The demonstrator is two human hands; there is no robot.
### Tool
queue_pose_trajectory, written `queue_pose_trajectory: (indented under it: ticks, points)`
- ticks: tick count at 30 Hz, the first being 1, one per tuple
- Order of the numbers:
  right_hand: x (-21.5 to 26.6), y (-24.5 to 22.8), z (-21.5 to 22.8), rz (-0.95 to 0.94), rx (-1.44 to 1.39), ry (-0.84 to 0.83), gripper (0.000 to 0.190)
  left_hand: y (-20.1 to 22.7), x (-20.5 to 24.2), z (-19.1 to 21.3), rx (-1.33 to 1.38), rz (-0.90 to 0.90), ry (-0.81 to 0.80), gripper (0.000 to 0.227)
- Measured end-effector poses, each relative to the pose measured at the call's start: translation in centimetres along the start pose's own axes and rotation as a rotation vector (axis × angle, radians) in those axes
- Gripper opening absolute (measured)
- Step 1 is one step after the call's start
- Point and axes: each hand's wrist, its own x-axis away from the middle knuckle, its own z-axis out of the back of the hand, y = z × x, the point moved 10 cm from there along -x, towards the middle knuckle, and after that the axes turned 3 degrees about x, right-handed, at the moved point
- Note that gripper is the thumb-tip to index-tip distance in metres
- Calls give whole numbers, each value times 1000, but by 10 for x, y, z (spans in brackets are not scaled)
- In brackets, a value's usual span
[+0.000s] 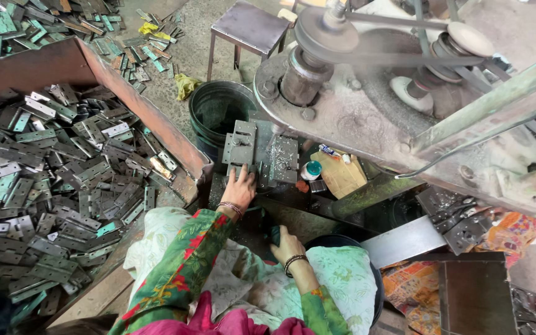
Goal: The person repeatedly picks small metal pieces from a pile, places them into a press machine, and operates the lever to stamp them. Finished pieces are ejected and collected in a pile beside the machine.
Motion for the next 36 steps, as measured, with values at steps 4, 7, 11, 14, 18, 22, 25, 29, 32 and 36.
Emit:
queue_pose_trajectory:
  ticks: [4,7,11,14,18,22,25,29,32,36]
  points:
    - [2,0,1,-13,15,-14,69,5,-2,3,-45,-40,-32,36]
    - [-4,2,-1,-2,46,-42,68,4,1,24,5,-24,9,32]
    - [-31,4,20,112,64,91,58,-13,8,62,255,71,289,30]
    - [-59,-1,52,226,-115,327,49,-44,16,53,685,249,421,21]
    - [-107,5,66,209,-837,349,44,-60,1,-8,1412,467,366,27]
    - [-121,3,90,235,-1196,484,28,-52,-20,-27,1771,432,260,28]
    - [-89,-21,131,328,-666,863,25,-75,-14,11,930,431,338,33]
    - [-68,-88,123,510,-65,827,24,-75,-9,43,512,438,331,35]
    - [-66,-104,107,506,-103,713,29,-50,-9,55,466,279,343,36]
    - [-51,-86,91,414,-134,585,30,-18,-18,14,273,197,-57,40]
